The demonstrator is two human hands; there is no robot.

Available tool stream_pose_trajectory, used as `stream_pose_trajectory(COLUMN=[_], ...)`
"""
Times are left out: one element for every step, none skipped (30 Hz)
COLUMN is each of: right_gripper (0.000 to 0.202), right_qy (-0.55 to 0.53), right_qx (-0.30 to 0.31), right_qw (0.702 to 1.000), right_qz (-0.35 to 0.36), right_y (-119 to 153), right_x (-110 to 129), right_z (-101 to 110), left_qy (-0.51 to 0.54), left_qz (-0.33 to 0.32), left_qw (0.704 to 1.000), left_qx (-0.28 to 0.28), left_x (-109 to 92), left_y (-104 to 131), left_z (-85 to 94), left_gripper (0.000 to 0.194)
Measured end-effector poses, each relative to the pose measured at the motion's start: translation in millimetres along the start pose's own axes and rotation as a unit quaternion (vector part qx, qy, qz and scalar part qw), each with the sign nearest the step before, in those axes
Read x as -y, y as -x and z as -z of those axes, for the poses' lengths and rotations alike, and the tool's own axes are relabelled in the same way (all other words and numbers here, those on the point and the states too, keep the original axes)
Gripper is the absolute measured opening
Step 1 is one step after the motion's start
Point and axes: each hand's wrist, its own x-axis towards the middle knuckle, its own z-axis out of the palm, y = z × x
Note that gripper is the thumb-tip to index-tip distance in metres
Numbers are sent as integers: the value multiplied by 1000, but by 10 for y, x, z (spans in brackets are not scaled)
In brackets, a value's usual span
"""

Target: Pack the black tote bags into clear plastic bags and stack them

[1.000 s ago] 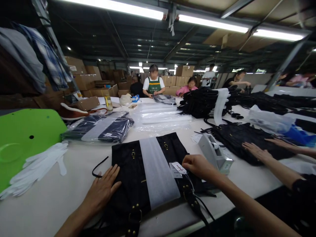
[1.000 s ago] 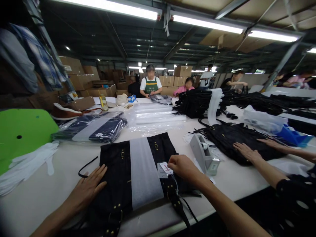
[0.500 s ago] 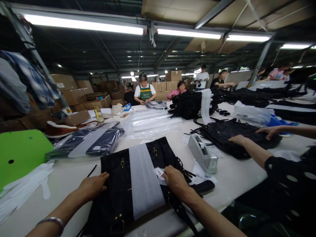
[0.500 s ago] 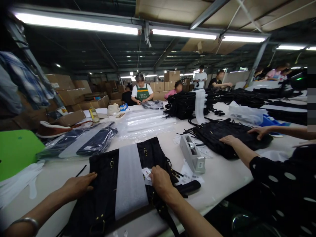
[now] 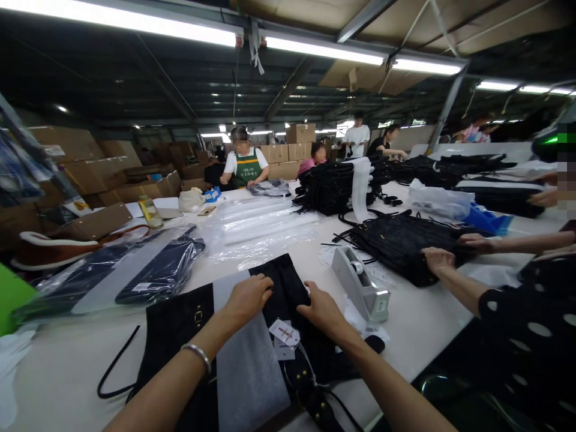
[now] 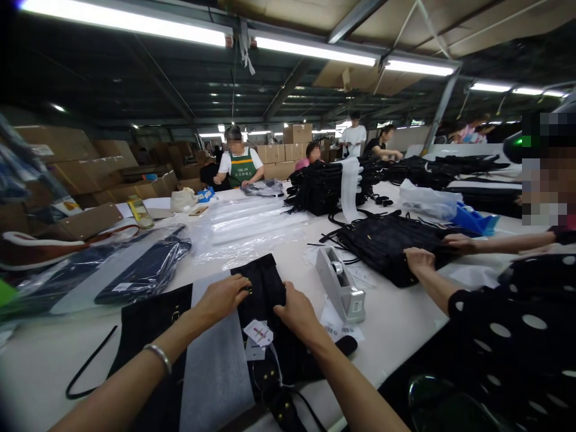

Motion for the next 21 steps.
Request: stream_pose_trajectory(right_gripper=[56,50,45,41,40,41,44,47,47,46,46,46,49,52,55,57,56,52,46,38,29], right_qy=[-35,-101,-193,-298,-396,-474,-524,-546,-543,-520,-477,-422,-360,-301,-256,-228,-215,-209,-201,-188,-172], right_qx=[-4,5,30,66,107,144,174,196,210,211,196,164,121,79,52,50,73,108,138,155,165], right_qw=[999,995,980,951,908,864,828,809,807,822,851,886,921,947,963,971,973,972,970,970,971], right_qz=[-2,-15,-36,-59,-79,-92,-96,-96,-95,-97,-100,-98,-91,-77,-61,-45,-35,-29,-26,-26,-33], right_y=[-24,-45,-63,-76,-86,-93,-98,-104,-112,-123,-136,-150,-161,-167,-166,-157,-142,-124,-107,-95,-90], right_x=[-11,-24,-38,-52,-64,-75,-84,-93,-102,-112,-122,-130,-135,-133,-124,-108,-85,-59,-34,-14,-3], right_z=[-45,-70,-79,-75,-63,-46,-25,-1,26,55,88,120,149,172,184,183,168,141,106,67,28], left_qy=[10,19,25,30,32,28,15,-4,-25,-43,-57,-67,-71,-73,-76,-79,-81,-84,-85,-87,-88], left_qz=[-10,-20,-37,-66,-101,-141,-180,-214,-239,-257,-273,-285,-293,-299,-305,-309,-314,-318,-323,-327,-330], left_qw=[1000,1000,999,997,993,988,982,976,971,965,960,956,953,951,949,947,946,944,942,940,939], left_qx=[-7,-14,-23,-34,-45,-53,-52,-41,-22,-1,15,26,29,28,26,25,25,27,32,37,42], left_x=[-57,-96,-121,-139,-151,-163,-174,-185,-195,-202,-205,-202,-194,-181,-165,-147,-129,-114,-103,-97,-95], left_y=[-98,-188,-273,-356,-438,-519,-599,-676,-745,-806,-856,-893,-919,-935,-944,-950,-956,-966,-980,-1000,-1025], left_z=[-48,-91,-129,-162,-191,-216,-237,-254,-266,-272,-272,-265,-252,-232,-210,-186,-165,-150,-143,-145,-157], left_gripper=[24,27,31,38,46,54,59,58,52,42,33,25,22,20,20,19,18,17,16,15,15])
